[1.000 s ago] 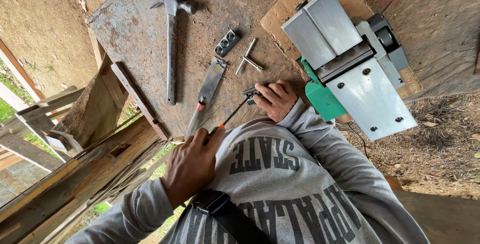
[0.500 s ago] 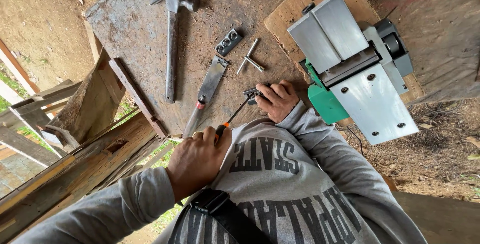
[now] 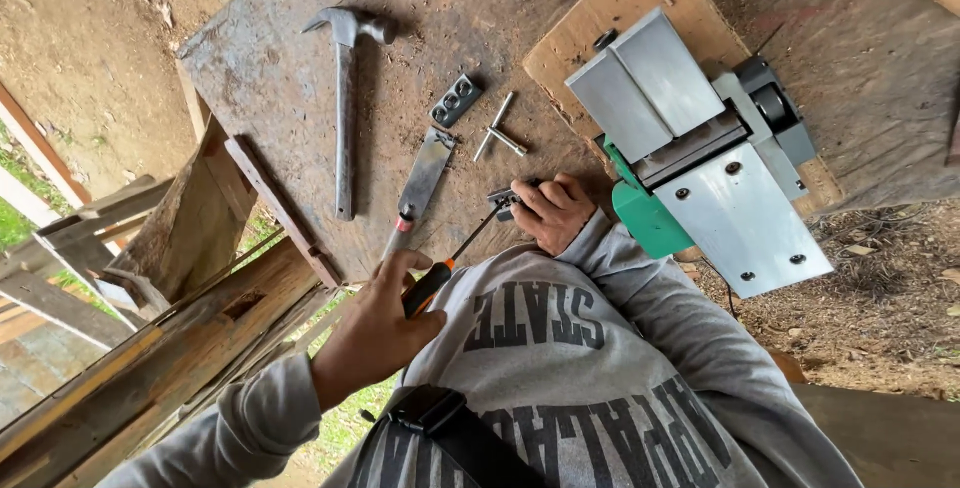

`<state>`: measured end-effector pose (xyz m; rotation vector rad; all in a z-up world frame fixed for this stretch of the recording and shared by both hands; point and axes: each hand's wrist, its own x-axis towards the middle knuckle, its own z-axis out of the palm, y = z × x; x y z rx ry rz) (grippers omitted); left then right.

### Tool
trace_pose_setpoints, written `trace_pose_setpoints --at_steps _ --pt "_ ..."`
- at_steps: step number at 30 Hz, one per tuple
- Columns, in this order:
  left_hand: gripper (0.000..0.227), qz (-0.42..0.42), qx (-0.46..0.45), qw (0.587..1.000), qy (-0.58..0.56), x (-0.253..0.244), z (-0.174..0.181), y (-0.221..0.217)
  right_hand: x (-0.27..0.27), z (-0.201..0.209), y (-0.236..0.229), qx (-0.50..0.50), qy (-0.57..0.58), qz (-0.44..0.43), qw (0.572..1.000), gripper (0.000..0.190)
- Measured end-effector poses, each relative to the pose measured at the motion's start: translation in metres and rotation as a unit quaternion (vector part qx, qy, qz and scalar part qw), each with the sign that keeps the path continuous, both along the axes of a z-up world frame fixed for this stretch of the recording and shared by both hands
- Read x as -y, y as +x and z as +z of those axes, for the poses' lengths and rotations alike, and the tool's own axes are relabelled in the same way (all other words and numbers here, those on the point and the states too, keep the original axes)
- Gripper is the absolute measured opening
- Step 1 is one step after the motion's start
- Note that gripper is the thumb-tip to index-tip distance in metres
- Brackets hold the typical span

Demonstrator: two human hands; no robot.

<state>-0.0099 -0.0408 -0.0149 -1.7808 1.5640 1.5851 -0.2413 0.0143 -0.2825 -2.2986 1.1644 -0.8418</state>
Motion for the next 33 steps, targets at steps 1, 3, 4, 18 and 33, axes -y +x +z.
trace_pose_setpoints --at_steps 1,3,4,18,33 --pt "0.056 0.002 0.0 1.0 -0.001 0.004 -0.002 -0.003 0.001 0.0 -0.001 0.0 -0.001 0.002 1.0 0.019" --pt "0.038 0.076 0.043 0.987 0.135 0.008 -0.003 -0.007 0.001 0.001 0.001 -0.01 -0.008 0.013 1.0 0.019" --pt "0.038 0.075 0.043 0.987 0.135 0.015 0.0 -0.013 0.001 0.002 0.001 -0.011 -0.008 0.013 1.0 0.019" --pt "0.057 0.431 -0.054 0.859 0.27 0.024 0.021 -0.029 0.002 0.005 0.001 -0.044 -0.029 0.018 0.998 0.013" --pt "0.049 -0.383 0.065 0.905 -0.17 -0.015 -0.01 -0.017 0.0 0.004 0.001 -0.037 -0.024 0.009 0.999 0.015"
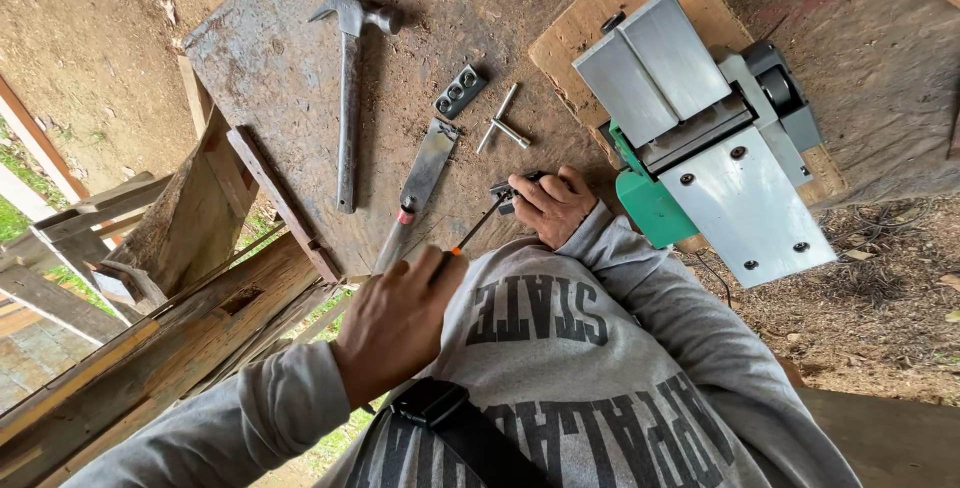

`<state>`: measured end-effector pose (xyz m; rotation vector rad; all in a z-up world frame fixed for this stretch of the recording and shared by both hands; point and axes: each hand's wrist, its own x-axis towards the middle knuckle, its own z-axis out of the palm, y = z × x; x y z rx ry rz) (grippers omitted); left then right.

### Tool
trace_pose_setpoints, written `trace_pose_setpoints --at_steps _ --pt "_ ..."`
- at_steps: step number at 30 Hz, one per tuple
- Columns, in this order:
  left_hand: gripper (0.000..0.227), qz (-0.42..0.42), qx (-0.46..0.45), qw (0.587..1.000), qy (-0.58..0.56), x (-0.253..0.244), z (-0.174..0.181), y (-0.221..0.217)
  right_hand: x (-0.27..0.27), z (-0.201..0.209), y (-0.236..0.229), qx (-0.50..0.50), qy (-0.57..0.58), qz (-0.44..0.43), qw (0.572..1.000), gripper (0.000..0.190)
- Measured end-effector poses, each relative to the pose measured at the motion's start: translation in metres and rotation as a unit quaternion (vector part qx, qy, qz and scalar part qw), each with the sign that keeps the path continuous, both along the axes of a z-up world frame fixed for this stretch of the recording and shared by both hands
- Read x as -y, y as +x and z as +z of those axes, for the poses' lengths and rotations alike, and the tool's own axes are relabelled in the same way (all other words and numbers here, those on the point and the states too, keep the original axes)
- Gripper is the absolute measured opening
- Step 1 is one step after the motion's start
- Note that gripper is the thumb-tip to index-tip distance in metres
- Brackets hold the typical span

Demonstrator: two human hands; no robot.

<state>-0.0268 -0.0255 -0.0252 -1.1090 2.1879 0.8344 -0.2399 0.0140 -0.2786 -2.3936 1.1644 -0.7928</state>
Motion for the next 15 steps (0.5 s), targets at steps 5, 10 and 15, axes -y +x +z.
trace_pose_setpoints --at_steps 5,10,15 --pt "0.052 0.512 -0.024 0.815 0.271 0.04 0.018 -0.005 -0.002 -0.002 0.0 0.002 -0.001 -0.006 1.0 0.014" --pt "0.048 0.421 0.045 0.857 0.295 0.036 0.013 -0.005 0.001 -0.001 0.001 -0.005 -0.001 -0.002 1.0 0.013" --pt "0.055 0.056 0.039 0.992 0.107 0.033 0.018 -0.017 0.001 0.003 0.002 0.007 -0.004 -0.004 1.0 0.013"
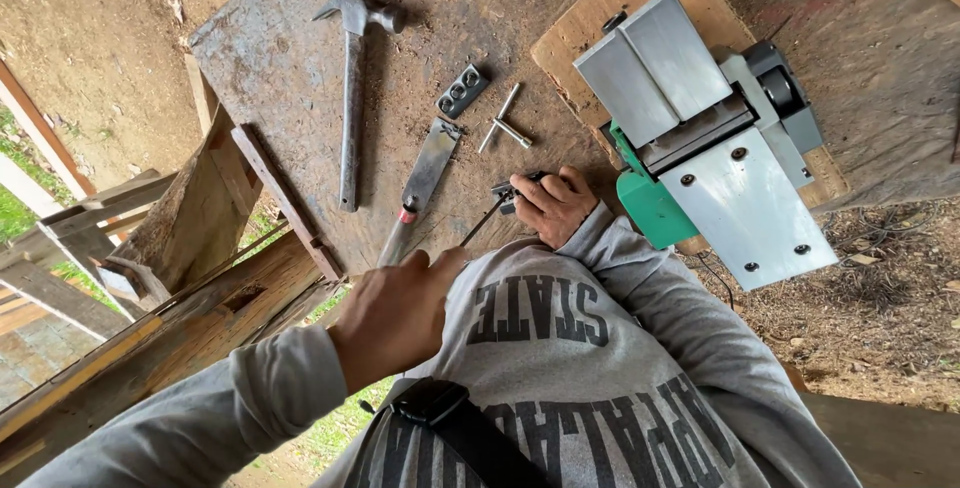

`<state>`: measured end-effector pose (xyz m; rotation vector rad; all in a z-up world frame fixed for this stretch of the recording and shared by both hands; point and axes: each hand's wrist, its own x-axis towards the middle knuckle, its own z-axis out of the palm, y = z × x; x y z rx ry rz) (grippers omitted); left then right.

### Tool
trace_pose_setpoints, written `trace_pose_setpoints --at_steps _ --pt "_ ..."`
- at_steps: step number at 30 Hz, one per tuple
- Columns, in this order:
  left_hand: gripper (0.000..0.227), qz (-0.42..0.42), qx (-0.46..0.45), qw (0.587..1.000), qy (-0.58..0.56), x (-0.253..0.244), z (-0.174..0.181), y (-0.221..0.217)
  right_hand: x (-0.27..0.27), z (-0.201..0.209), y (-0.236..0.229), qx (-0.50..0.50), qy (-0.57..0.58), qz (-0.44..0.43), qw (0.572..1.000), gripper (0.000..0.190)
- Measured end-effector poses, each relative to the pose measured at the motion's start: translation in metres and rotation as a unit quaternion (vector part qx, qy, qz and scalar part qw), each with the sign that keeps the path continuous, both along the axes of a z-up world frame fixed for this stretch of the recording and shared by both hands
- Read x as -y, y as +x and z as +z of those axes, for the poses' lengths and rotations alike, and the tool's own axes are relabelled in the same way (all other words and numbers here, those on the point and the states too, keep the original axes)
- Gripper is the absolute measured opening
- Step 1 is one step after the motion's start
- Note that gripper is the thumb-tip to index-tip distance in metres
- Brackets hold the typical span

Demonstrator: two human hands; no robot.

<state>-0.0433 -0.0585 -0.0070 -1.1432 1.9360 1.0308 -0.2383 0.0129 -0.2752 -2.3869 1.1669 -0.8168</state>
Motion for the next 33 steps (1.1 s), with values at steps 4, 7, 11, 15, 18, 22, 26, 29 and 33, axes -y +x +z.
trace_pose_setpoints --at_steps 4,7,11,15,18,22,26,29,33 --pt "0.052 0.546 0.112 0.789 0.259 0.025 0.003 -0.006 0.003 0.001 -0.004 0.005 0.008 -0.007 1.0 0.014" --pt "0.044 0.446 0.029 0.884 0.135 0.013 -0.004 0.002 0.001 0.0 -0.002 0.008 0.009 0.004 1.0 0.014" --pt "0.031 0.186 0.046 0.975 0.113 0.021 -0.007 -0.008 0.004 -0.001 -0.002 0.002 0.014 0.014 1.0 0.013" --pt "0.04 0.004 0.022 0.998 0.061 0.021 -0.007 -0.012 0.002 -0.004 -0.003 0.001 0.013 0.011 1.0 0.013" --pt "0.032 0.028 0.068 0.994 0.082 0.03 -0.005 -0.006 0.001 0.003 -0.002 0.009 0.008 0.002 1.0 0.013" --pt "0.041 0.064 0.01 0.997 0.042 0.015 0.019 -0.01 0.003 -0.002 -0.003 0.019 0.008 -0.012 1.0 0.012" --pt "0.051 0.091 0.026 0.995 -0.021 -0.005 0.02 0.0 0.001 -0.001 0.001 0.042 0.029 -0.007 0.999 0.014" --pt "0.049 0.103 -0.006 0.993 -0.058 -0.011 0.012 0.001 0.0 -0.001 -0.001 0.036 0.021 -0.014 0.999 0.017" --pt "0.052 0.121 -0.017 0.991 -0.049 -0.011 0.011 0.002 0.001 0.001 -0.003 0.014 0.018 -0.007 1.0 0.02"
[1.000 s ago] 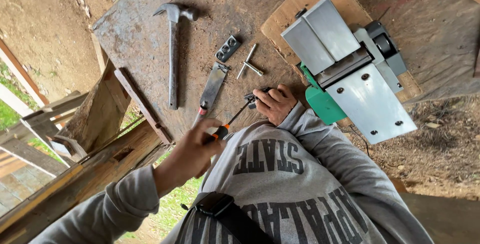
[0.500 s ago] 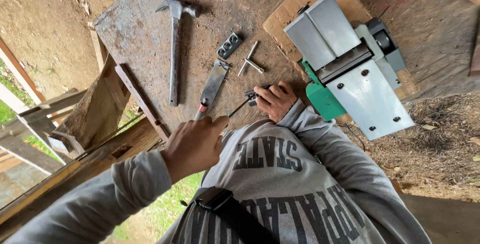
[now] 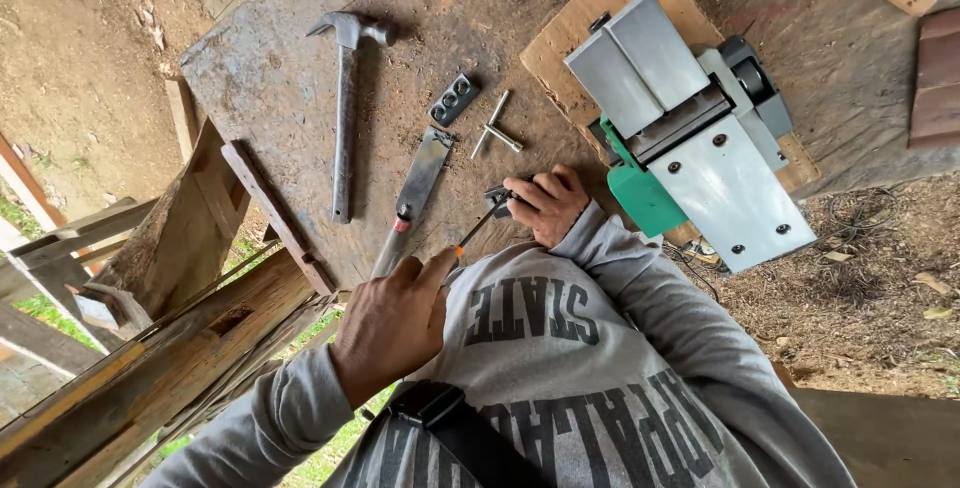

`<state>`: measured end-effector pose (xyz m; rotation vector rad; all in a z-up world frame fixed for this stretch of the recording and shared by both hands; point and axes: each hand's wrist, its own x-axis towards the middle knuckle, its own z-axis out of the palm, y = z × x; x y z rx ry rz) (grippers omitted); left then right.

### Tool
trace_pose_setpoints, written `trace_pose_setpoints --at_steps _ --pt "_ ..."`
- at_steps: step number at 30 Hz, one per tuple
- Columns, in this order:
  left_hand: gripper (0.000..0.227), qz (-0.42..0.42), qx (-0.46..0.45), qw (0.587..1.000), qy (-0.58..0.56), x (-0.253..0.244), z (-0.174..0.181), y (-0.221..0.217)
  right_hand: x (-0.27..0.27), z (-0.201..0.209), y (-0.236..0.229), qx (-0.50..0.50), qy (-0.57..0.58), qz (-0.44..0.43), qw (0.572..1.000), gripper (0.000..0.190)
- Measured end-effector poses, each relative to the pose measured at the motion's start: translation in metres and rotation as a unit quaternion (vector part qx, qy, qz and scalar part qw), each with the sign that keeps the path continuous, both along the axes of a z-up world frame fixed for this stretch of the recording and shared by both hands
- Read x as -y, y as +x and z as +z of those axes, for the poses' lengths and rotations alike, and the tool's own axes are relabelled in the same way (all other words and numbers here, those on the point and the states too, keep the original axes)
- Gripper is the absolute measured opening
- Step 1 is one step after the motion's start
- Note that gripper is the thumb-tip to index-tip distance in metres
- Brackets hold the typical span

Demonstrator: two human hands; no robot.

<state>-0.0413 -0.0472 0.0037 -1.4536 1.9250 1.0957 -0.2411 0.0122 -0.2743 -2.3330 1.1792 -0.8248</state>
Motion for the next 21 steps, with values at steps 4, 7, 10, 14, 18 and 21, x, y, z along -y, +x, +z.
trace_pose_setpoints --at_steps 4,7,10,14,18,21 --pt "0.049 -0.011 0.01 1.0 -0.004 0.0028 0.0015 -0.0032 -0.0008 -0.0029 0.0016 0.003 0.009 0.001 1.0 0.019" --pt "0.051 -0.01 0.002 1.0 -0.012 -0.0001 0.0003 -0.0017 -0.0028 -0.0035 0.002 0.015 0.019 -0.003 1.0 0.018" --pt "0.051 -0.02 0.021 1.0 0.003 0.0018 0.0007 -0.003 -0.0024 -0.0061 0.0034 0.018 0.025 -0.006 1.0 0.016" --pt "0.05 -0.006 0.019 1.0 -0.004 0.0018 0.0002 -0.0048 -0.0031 -0.0072 0.0032 0.034 0.026 -0.007 0.999 0.017" --pt "0.051 0.003 0.011 1.0 -0.003 0.0057 0.0007 -0.0065 -0.001 -0.0046 0.0016 0.033 0.032 -0.005 0.999 0.019" --pt "0.051 0.009 0.009 1.0 0.002 0.0069 0.0002 -0.0077 -0.0001 -0.0021 0.0023 0.03 0.032 -0.007 0.999 0.018"
